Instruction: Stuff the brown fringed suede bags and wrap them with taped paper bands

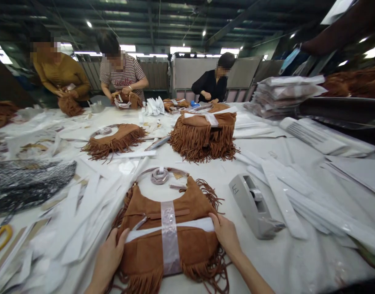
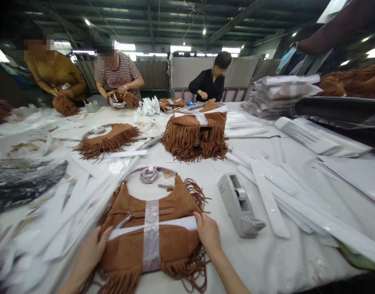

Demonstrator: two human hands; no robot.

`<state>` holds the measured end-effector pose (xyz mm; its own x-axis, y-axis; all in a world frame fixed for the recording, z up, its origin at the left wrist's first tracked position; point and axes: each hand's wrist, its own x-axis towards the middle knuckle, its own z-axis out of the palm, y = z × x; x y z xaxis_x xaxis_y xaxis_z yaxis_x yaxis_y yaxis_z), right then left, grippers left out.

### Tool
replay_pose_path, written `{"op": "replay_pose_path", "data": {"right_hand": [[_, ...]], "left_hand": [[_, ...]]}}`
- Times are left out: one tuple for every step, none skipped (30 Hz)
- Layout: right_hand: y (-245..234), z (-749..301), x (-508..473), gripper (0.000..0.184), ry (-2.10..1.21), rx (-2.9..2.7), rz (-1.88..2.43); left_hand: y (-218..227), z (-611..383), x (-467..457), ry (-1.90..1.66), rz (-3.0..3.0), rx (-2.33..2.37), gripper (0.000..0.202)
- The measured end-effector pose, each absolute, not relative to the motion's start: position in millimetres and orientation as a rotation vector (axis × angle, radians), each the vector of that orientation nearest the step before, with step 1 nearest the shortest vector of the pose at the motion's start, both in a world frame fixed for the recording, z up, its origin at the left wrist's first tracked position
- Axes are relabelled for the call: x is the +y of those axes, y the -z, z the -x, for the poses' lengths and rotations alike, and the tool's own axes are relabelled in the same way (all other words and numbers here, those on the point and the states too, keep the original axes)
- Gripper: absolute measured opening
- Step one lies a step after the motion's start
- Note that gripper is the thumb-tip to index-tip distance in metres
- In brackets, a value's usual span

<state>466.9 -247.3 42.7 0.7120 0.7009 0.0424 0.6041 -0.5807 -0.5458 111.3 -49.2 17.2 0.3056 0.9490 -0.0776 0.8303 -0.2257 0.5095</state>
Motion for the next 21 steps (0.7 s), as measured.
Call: {"op": "replay_pose_path", "data": {"right_hand": [[-49,-466,-249,0.047,-0.247,-0.981,2.374],[-57,-464,-252,0.048,-0.238,-0.951,2.362],[-66,-460,-257,0.05,-0.206,-0.903,2.348],[-75,-454,-265,0.052,-0.163,-0.84,2.33],[-83,-444,-274,0.054,-0.145,-0.766,2.301],[-89,-432,-283,0.057,-0.191,-0.685,2.263],[-93,-415,-293,0.059,-0.322,-0.598,2.209],[-93,-397,-302,0.061,-0.536,-0.5,2.127],[-91,-376,-309,0.063,-0.807,-0.386,2.006],[-86,-354,-315,0.063,-1.054,-0.271,1.851],[-80,-334,-317,0.061,-1.214,-0.166,1.689],[-74,-315,-317,0.06,-1.306,-0.074,1.554],[-69,-300,-314,0.059,-1.346,0.006,1.441],[-65,-288,-309,0.059,-1.349,0.081,1.337],[-63,-280,-302,0.058,-1.33,0.136,1.243],[-64,-276,-295,0.056,-1.299,0.17,1.151],[-66,-275,-287,0.053,-1.268,0.186,1.062],[-69,-275,-280,0.05,-1.234,0.192,0.985],[-73,-276,-274,0.047,-1.195,0.196,0.925],[-77,-278,-270,0.047,-1.151,0.207,0.888],[-79,-279,-266,0.049,-1.107,0.231,0.875]], "left_hand": [[-21,-110,-52,-0.35,-2.105,1.569,0.034],[-26,-107,-55,-0.361,-2.072,1.555,0.036],[-31,-104,-59,-0.375,-2.021,1.541,0.038],[-36,-102,-63,-0.385,-1.956,1.533,0.04],[-41,-99,-68,-0.392,-1.882,1.522,0.043],[-45,-98,-73,-0.4,-1.806,1.506,0.047],[-49,-97,-77,-0.408,-1.735,1.483,0.053],[-53,-98,-82,-0.417,-1.669,1.453,0.058],[-57,-101,-85,-0.43,-1.607,1.422,0.061],[-61,-104,-88,-0.449,-1.55,1.395,0.061],[-65,-108,-89,-0.474,-1.496,1.378,0.06],[-69,-112,-91,-0.502,-1.446,1.366,0.06],[-73,-116,-92,-0.533,-1.398,1.347,0.059],[-77,-118,-93,-0.566,-1.348,1.319,0.059],[-81,-120,-95,-0.59,-1.298,1.285,0.059],[-84,-120,-98,-0.599,-1.249,1.249,0.059],[-86,-119,-101,-0.592,-1.206,1.217,0.06],[-87,-116,-104,-0.568,-1.173,1.193,0.061],[-87,-113,-108,-0.534,-1.156,1.178,0.061],[-86,-108,-111,-0.489,-1.156,1.169,0.061],[-85,-103,-113,-0.432,-1.174,1.157,0.06]]}}
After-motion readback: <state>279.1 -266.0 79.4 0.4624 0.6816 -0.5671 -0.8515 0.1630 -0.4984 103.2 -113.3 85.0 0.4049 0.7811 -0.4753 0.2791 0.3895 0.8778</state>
